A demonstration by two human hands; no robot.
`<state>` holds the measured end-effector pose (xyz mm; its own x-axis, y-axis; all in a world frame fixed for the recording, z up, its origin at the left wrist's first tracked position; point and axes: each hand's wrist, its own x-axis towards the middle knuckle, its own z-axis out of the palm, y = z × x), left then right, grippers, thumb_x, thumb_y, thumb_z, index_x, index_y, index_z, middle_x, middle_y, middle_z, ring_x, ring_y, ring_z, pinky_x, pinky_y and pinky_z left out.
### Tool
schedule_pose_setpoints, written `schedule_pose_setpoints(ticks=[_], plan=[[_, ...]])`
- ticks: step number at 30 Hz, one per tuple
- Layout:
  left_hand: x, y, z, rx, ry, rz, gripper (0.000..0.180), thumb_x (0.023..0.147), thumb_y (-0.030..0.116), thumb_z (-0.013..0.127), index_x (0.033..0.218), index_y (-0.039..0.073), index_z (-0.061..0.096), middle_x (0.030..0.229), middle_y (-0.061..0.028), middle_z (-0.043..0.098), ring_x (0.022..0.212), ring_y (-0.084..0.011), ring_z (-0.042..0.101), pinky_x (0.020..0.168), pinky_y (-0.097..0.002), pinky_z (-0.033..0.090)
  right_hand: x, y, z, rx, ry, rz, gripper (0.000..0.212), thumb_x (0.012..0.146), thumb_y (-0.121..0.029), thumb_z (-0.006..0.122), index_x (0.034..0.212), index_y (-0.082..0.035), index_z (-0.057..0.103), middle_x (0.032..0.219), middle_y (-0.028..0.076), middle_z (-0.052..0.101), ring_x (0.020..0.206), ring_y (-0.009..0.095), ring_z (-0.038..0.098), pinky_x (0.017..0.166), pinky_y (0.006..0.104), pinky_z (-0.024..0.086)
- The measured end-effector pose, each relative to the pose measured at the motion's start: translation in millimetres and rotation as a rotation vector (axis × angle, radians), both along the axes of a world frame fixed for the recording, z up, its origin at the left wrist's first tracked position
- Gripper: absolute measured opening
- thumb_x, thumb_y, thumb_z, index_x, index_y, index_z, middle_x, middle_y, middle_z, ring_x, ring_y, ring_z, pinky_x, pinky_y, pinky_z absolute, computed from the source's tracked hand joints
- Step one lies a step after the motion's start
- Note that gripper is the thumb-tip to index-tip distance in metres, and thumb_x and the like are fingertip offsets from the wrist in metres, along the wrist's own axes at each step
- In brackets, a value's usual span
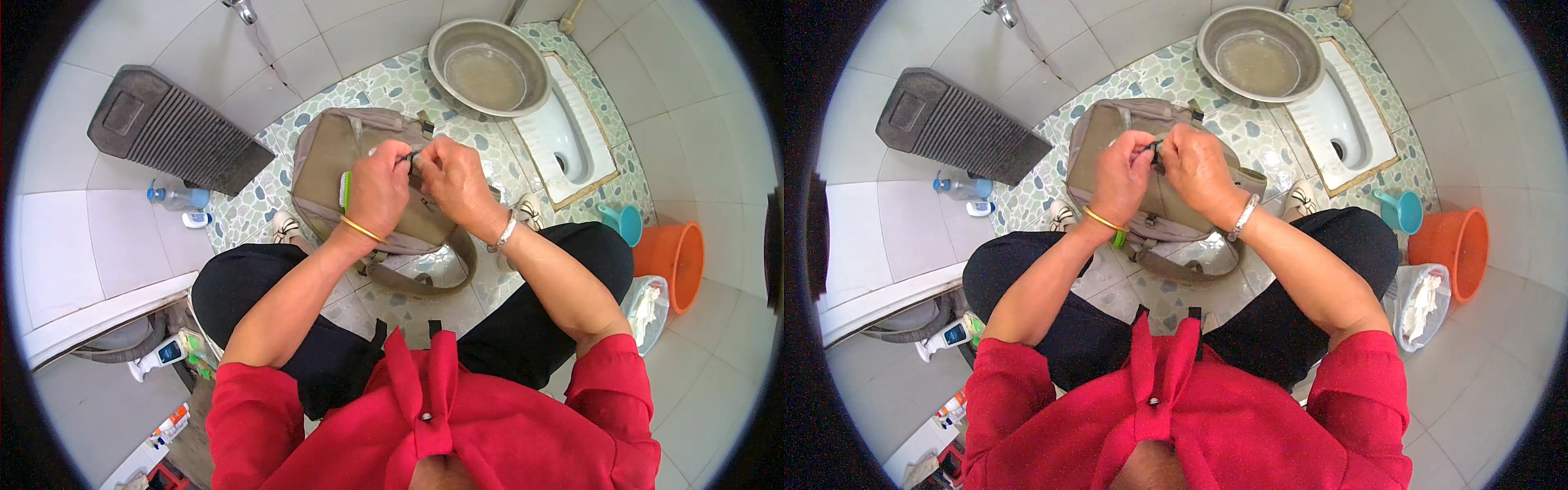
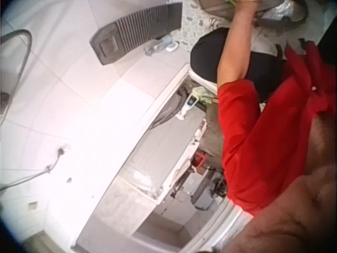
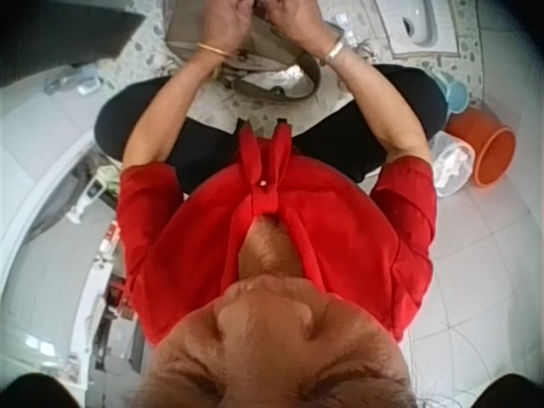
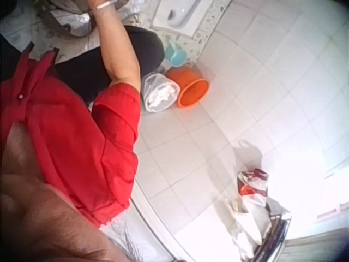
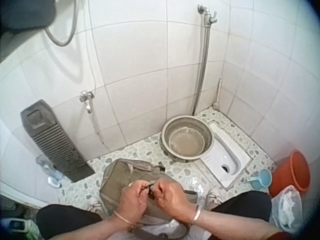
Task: Repairing a buckle on a backpack while squatting on a tiled floor.
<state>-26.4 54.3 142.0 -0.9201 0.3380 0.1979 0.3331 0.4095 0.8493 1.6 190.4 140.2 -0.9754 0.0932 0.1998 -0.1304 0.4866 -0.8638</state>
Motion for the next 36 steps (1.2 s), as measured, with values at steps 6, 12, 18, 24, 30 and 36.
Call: schedule_pose_setpoints(ticks=[6,12,18,24,30,36], plan=[[-11,-7,9,-0.012,0.044,-0.009,0.013,0.08,-0.003,0.054,0.093,-0.001,0.057,0.08,-0.0121,0.062,0.066,-0.0174,0.062,0.06,-0.028,0.048,-1,-5,22,-0.281,-0.107,0.005,0.013,0.079,-0.002,0.053,0.067,0.002,0.049,0.057,0.01,0.054,0.054,0.019,0.061,0.049,0.0306,0.045],[0,-1,10,-0.136,0.166,-0.009,0.015,0.076,-0.004,0.054,0.09,-0.001,0.054,0.083,-0.0201,0.058,0.076,-0.0379,0.056,0.065,-0.0423,0.045,-4,-4,11,-0.331,-0.259,-0.03,0.013,0.079,-0.002,0.054,0.068,0.003,0.05,0.056,0.008,0.054,0.052,0.013,0.06,0.048,0.027,0.046],[-9,-5,20,-0.086,0.237,-0.095,0.016,0.076,-0.003,0.054,0.092,-0.001,0.052,0.086,-0.0201,0.056,0.078,-0.0385,0.055,0.067,-0.0434,0.044,-17,10,16,-0.038,-0.095,0.028,0.006,0.075,-0.003,0.057,0.073,0.001,0.053,0.067,0.012,0.058,0.064,0.024,0.061,0.061,0.0315,0.049],[-8,-13,23,-0.071,0.192,-0.126,0.015,0.077,-0.004,0.056,0.091,0.0,0.056,0.082,-0.0099,0.056,0.066,-0.0201,0.06,0.059,-0.0294,0.048,-16,16,22,-0.077,-0.103,0.331,0.005,0.078,-0.005,0.053,0.08,-0.001,0.054,0.069,0.012,0.058,0.065,0.024,0.061,0.062,0.0351,0.048],[1,-17,4,0.148,-0.453,-0.25,0.012,0.079,-0.002,0.057,0.09,0.001,0.056,0.088,-0.0016,0.052,0.062,-0.0076,0.058,0.051,-0.0207,0.047,-4,21,-3,-0.158,-0.48,0.439,0.011,0.085,-0.007,0.048,0.079,0.0,0.054,0.064,0.01,0.057,0.054,0.014,0.061,0.052,0.0297,0.046],[-5,-18,10,0.036,-0.31,-0.235,0.016,0.075,-0.001,0.06,0.091,0.001,0.056,0.096,-0.0037,0.051,0.065,-0.0041,0.055,0.057,-0.0185,0.046,-2,32,16,-0.101,-0.36,0.43,0.016,0.085,-0.009,0.048,0.095,0.0,0.058,0.078,0.01,0.058,0.058,0.012,0.06,0.05,0.0282,0.045]])
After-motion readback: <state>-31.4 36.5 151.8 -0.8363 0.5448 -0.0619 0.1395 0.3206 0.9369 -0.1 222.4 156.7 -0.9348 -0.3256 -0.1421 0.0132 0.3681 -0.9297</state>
